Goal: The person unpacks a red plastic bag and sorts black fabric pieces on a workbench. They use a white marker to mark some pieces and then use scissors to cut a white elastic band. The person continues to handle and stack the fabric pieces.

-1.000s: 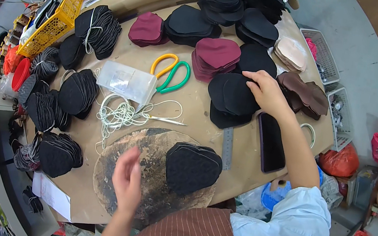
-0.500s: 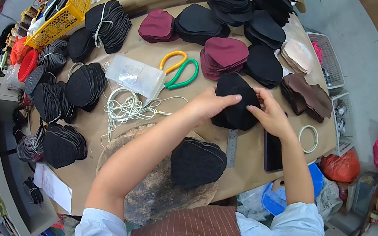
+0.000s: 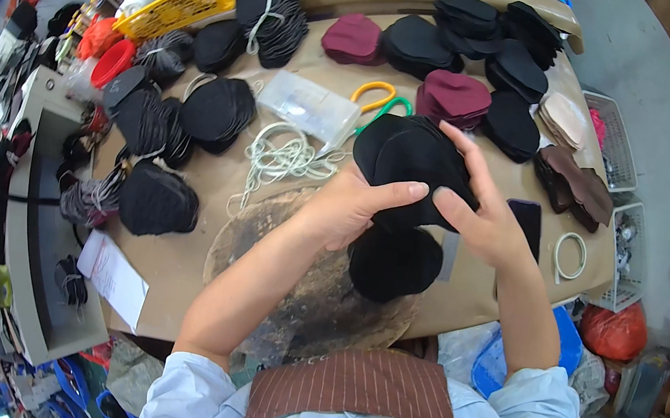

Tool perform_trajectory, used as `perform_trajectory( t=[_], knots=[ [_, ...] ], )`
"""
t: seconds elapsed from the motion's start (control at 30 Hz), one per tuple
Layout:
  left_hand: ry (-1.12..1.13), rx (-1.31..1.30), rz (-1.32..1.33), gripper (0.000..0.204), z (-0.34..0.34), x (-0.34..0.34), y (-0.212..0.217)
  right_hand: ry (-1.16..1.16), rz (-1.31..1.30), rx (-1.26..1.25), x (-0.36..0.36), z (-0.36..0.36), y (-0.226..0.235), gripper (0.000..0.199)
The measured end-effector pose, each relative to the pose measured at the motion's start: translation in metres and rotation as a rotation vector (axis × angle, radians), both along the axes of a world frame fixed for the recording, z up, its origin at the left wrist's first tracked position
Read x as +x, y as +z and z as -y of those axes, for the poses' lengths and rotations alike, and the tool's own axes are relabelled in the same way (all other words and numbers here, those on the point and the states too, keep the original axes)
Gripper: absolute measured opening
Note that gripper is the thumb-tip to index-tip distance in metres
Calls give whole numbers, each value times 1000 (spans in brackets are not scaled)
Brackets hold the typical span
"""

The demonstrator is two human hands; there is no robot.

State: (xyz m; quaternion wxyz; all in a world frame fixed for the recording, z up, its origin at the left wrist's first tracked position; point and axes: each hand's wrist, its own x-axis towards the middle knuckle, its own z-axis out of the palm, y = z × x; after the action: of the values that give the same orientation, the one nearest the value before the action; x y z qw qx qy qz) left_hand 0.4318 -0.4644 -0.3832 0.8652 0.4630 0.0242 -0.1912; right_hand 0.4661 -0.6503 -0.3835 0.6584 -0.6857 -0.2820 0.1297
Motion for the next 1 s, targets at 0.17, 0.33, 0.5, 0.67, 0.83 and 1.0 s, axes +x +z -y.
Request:
perform_trajectory(
  t=[0.17,0.33,0.5,0.67,0.83,1.0],
  knots=[
    [178,152,7,46,-38,-53,19,91,-271,-33,-18,-27,27,59],
    [327,291,66,41,-74,-116,31,176,-178,-4,-44,-38,25,32],
    [455,205,41,39,-94,-166,19,-70,95,-293,-39,-13,2,37],
    [494,25,-136,39,-99,-209,-12,-74,38,-665,-57,13,-54,64],
    [438,-253,-353,41,-91,-229,-34,-63,-230,-414,-77,8,-65,69],
    [463,-247,-263,43,-75,-249,-51,-139,-433,-270,-91,13,-69,73]
  ],
)
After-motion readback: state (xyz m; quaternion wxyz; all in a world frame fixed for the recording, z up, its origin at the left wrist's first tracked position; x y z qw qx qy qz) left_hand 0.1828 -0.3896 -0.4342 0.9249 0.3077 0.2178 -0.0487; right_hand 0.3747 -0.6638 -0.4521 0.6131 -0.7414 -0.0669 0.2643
